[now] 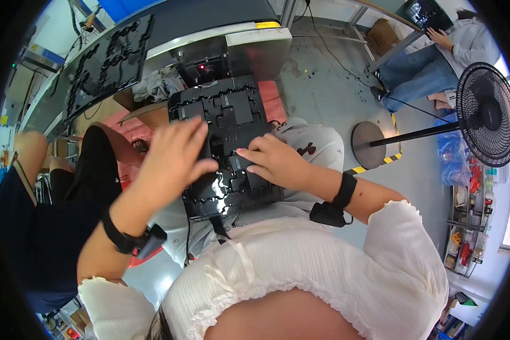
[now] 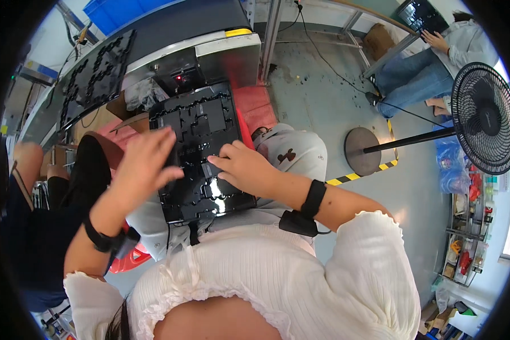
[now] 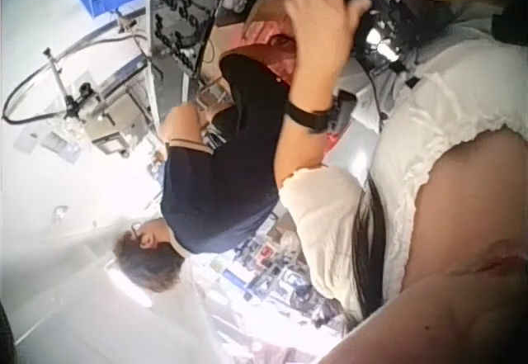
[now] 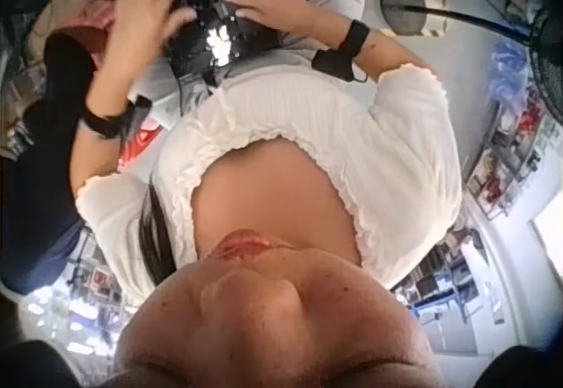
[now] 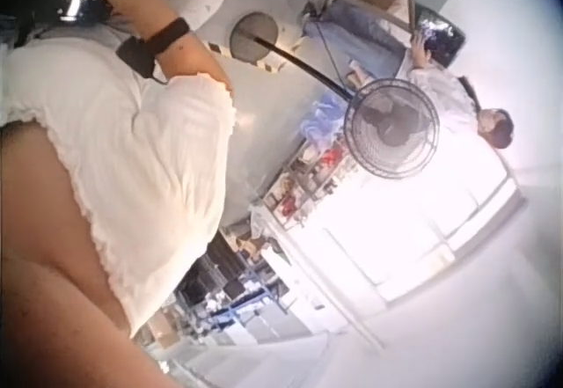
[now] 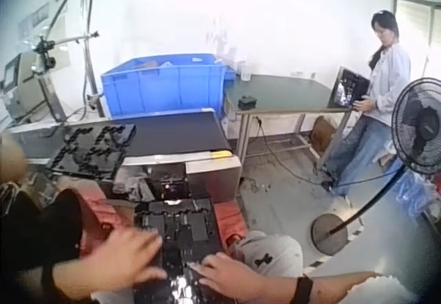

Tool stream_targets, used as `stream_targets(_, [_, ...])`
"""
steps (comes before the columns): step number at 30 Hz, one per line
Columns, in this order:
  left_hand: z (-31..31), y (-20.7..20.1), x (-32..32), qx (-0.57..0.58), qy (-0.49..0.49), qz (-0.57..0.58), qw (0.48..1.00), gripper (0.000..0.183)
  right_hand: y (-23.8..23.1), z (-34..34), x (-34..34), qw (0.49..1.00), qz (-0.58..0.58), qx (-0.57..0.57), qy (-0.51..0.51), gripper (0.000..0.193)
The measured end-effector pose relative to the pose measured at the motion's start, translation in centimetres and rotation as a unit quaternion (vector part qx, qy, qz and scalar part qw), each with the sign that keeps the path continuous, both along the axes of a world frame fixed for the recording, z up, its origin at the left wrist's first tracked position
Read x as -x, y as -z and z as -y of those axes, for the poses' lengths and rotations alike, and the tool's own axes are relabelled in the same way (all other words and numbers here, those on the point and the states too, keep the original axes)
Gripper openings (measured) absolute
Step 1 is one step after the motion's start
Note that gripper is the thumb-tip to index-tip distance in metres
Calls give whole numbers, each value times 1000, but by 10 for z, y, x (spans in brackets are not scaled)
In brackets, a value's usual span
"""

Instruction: Assembling electronic components by placing a plastic tray onto a device on an assembly line.

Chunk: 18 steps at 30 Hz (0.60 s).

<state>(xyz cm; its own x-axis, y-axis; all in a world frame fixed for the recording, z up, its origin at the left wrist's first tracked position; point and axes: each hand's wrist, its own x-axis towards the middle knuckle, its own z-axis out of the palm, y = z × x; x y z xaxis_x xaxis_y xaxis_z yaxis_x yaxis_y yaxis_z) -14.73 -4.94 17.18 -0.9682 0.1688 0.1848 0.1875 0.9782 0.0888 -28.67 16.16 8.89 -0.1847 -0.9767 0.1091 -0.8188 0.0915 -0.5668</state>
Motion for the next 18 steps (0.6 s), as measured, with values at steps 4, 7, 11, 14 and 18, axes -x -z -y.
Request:
stream_targets(4, [-28, 63, -66, -70, -52, 26, 996, 64, 4, -18, -25, 987, -115, 97, -50, 38])
stream_targets(7, [-39, 91, -78, -76, -74, -44, 993, 62, 17, -40, -50, 959, -268, 89, -26, 39])
stream_targets(11, [-38, 108, -77, -143, -75, -48, 986, 54, 0, -30, -52, 948, -312, 49, -45, 35])
stream_targets(14, [-41, 102, -74, -133, -83, 15, 987, 49, -40, 11, -27, 958, -169, -180, -148, 29])
stream_targets(18, [-43, 87, -77, -106, -78, 56, 990, 50, -74, 75, 22, 975, -185, 118, -19, 36])
